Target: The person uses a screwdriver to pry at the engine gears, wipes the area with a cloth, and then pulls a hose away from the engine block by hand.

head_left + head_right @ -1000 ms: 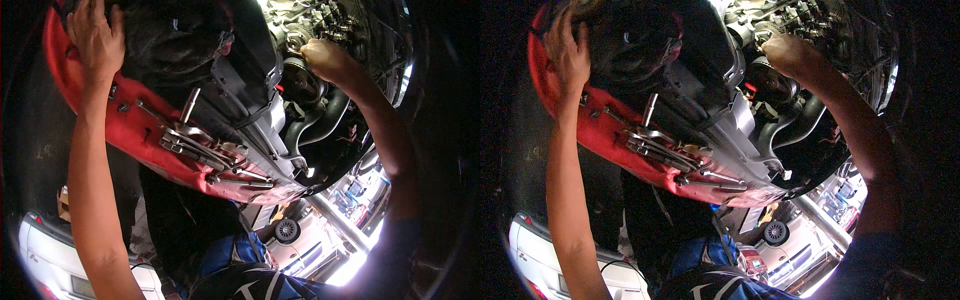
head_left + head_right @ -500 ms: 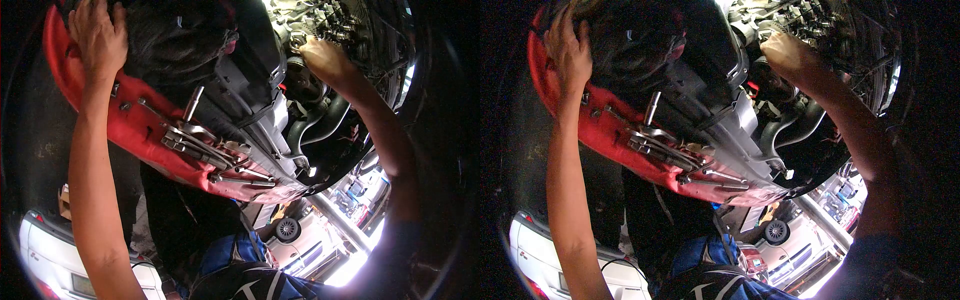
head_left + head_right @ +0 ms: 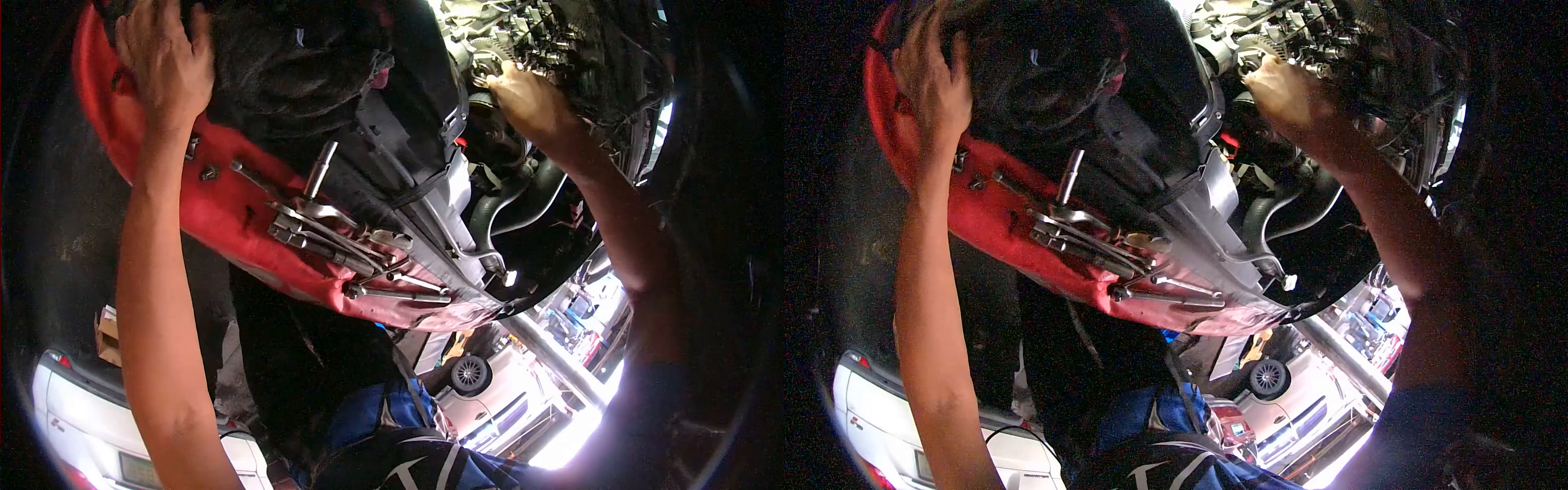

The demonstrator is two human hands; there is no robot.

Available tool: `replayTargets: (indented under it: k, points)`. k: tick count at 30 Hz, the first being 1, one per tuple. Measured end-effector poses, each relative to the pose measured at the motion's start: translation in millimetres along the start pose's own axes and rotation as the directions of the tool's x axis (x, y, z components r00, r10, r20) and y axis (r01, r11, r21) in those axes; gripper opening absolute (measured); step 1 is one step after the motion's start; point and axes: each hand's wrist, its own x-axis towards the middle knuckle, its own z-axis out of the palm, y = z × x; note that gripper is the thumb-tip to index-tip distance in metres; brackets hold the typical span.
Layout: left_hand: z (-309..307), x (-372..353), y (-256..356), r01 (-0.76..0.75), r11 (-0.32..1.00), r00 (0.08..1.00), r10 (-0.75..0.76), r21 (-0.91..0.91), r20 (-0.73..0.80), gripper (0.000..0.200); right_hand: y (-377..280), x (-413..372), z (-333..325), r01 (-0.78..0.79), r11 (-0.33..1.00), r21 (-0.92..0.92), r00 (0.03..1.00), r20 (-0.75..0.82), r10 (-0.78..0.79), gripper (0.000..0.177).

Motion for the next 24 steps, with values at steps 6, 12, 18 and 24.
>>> replayTargets:
  k: [6,12,18,24]
  points:
    - [10.9,3.0,-4.8,-0.036,0.993,0.995,0.025,-0.111,-0.1,0.05,-15.9,0.0,12.6,-0.087,0.996,-0.002,0.977,-0.197,0.085,0.008]
    - [18.9,7.2,-10.2,-0.11,0.959,0.976,0.054,-0.26,-0.212,0.047,14.4,15.0,32.0,-0.009,0.999,-0.037,0.997,-0.074,0.006,0.009]
    - [11.1,7.4,-6.3,-0.07,0.966,0.979,0.018,-0.249,-0.203,0.049,-13.2,-23.0,-20.1,-0.332,0.942,0.045,0.943,-0.027,0.333,0.022]
    - [15.9,6.8,-9.2,-0.021,0.967,0.99,-0.016,-0.252,-0.143,0.041,-105.8,-77.7,-26.2,-0.536,0.517,0.668,0.741,0.078,0.668,0.047]
